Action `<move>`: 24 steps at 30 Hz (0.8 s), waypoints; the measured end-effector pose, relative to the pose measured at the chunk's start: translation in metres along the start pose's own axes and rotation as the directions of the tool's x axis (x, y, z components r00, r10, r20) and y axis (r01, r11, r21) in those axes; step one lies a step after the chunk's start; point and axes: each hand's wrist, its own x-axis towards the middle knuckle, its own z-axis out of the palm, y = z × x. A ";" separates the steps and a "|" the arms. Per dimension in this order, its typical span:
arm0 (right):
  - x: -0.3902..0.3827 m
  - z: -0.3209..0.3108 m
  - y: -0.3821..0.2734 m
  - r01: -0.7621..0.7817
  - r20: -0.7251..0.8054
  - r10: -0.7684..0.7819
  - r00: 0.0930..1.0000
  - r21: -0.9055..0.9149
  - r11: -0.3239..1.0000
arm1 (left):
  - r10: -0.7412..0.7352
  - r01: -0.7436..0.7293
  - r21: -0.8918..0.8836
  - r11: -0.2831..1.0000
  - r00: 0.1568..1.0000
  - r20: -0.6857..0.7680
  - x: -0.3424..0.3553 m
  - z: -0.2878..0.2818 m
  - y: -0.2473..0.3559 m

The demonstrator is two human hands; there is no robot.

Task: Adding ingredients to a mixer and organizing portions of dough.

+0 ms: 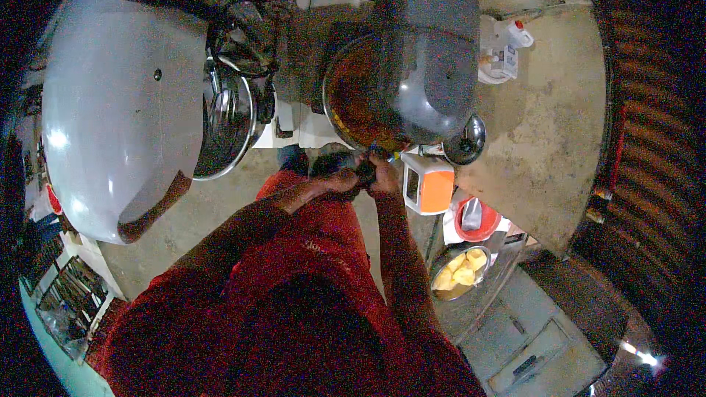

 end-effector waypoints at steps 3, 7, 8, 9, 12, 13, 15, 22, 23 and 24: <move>0.009 -0.006 -0.007 -0.020 -0.026 0.018 0.999 -0.078 0.997 | 0.018 -0.018 0.003 1.000 1.000 -0.026 0.005 0.031 0.004; 0.015 -0.012 -0.012 0.153 0.191 -0.135 0.972 -0.086 0.984 | 0.036 -0.036 0.001 0.999 0.995 -0.090 -0.019 0.064 -0.001; 0.017 -0.012 -0.013 0.209 0.266 -0.180 0.947 -0.083 0.974 | 0.047 -0.047 0.001 0.999 0.993 -0.106 -0.025 0.072 0.002; 0.019 -0.012 -0.015 0.263 0.338 -0.223 0.914 -0.075 0.962 | 0.057 -0.058 0.001 0.998 0.991 -0.121 -0.033 0.080 0.002; 0.027 -0.044 -0.025 0.302 0.165 -0.283 0.945 -0.105 0.948 | 0.034 -0.034 0.009 0.999 0.991 -0.130 -0.033 0.115 -0.007; 0.026 -0.044 -0.026 0.295 0.170 -0.276 0.946 -0.105 0.950 | 0.087 -0.063 0.137 0.989 0.981 -0.174 -0.040 0.120 -0.008; 0.019 -0.030 -0.030 0.169 0.190 -0.142 0.971 -0.130 0.977 | 0.165 -0.106 0.257 0.961 0.961 -0.222 -0.054 0.125 -0.011; 0.055 -0.043 -0.034 0.327 0.182 -0.287 0.940 -0.254 0.910 | 0.312 -0.220 0.305 0.927 0.901 -0.300 -0.042 0.119 -0.025; 0.062 -0.089 -0.051 0.390 0.105 -0.375 0.921 -0.221 0.894 | 0.269 -0.211 0.236 0.948 0.931 -0.246 -0.021 0.125 -0.021; 0.065 -0.113 -0.058 0.432 0.047 -0.431 0.901 -0.182 0.883 | 0.245 -0.188 0.248 0.950 0.943 -0.223 -0.010 0.126 -0.019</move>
